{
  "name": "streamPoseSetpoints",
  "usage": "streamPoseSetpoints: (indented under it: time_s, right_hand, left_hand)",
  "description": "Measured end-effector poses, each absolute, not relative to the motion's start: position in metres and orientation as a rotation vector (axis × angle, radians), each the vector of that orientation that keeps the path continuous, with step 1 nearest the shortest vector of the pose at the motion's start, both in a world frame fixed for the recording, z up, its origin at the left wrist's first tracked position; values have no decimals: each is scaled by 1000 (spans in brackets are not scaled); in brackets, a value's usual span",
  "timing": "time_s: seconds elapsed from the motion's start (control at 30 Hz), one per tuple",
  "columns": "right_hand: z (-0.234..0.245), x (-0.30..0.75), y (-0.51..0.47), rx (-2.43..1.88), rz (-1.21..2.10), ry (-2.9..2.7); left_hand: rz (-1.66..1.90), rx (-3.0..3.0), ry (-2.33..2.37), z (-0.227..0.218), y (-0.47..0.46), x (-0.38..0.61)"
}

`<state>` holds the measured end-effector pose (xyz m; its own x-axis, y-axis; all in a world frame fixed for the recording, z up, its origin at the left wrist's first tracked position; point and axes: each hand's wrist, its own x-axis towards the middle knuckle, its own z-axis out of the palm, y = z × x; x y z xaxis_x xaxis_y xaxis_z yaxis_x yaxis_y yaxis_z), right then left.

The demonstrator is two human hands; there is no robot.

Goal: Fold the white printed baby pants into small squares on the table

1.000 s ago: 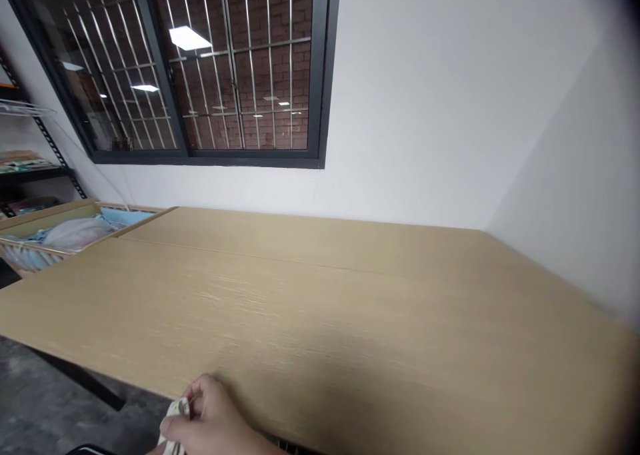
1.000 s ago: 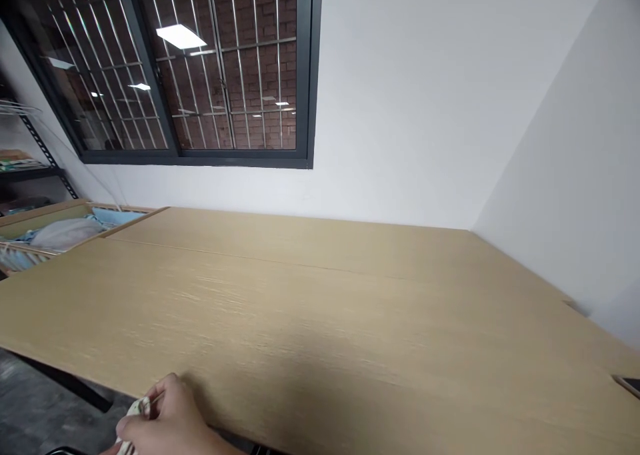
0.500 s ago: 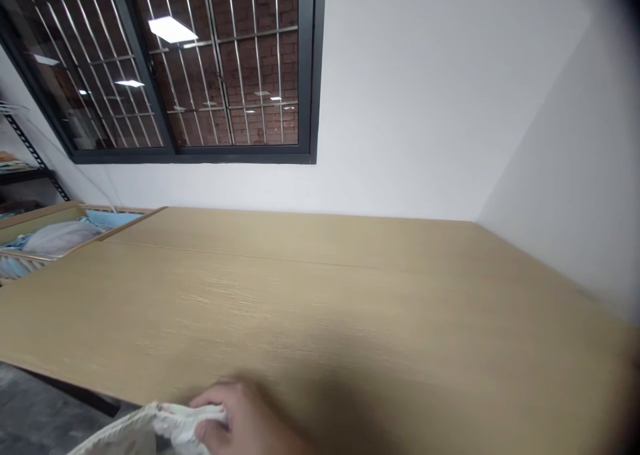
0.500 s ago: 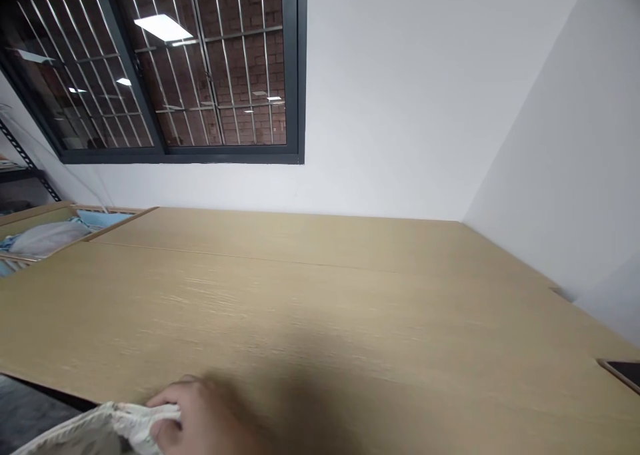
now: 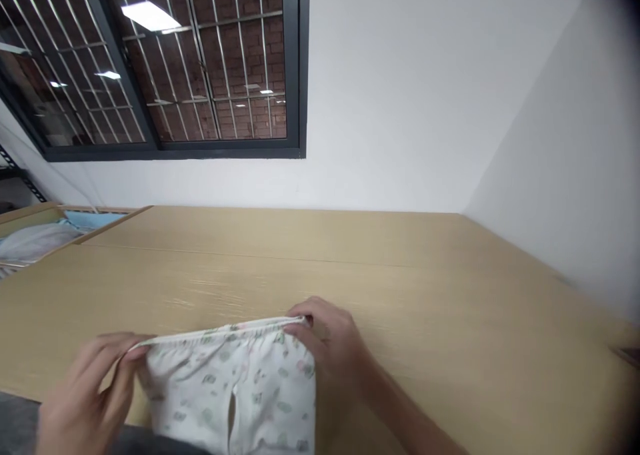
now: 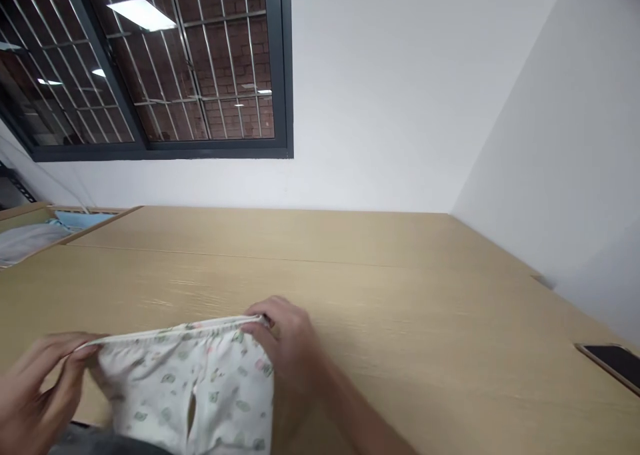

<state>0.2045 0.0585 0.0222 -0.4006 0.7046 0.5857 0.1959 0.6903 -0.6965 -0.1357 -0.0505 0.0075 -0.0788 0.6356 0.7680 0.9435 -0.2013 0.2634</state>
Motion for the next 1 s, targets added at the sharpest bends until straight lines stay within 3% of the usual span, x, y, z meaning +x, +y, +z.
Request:
streamPoseSetpoints:
  time_s: [0.23, 0.4, 0.63, 1.0]
  right_hand:
    - [17, 238, 113, -860, 492, -2011]
    - [-19, 247, 154, -989, 482, -2070]
    - [-59, 247, 196, -1162, 419, -2168]
    - [-83, 227, 246, -1326, 201, -2260]
  left_hand:
    - [-1310, -2092, -1790, 12, 39, -106]
    - [-1095, -2361, -2082, 0, 85, -95]
    - [-898, -2457, -2119, -29, 139, -90]
    - [-748, -2358, -2134, -68, 200, -90]
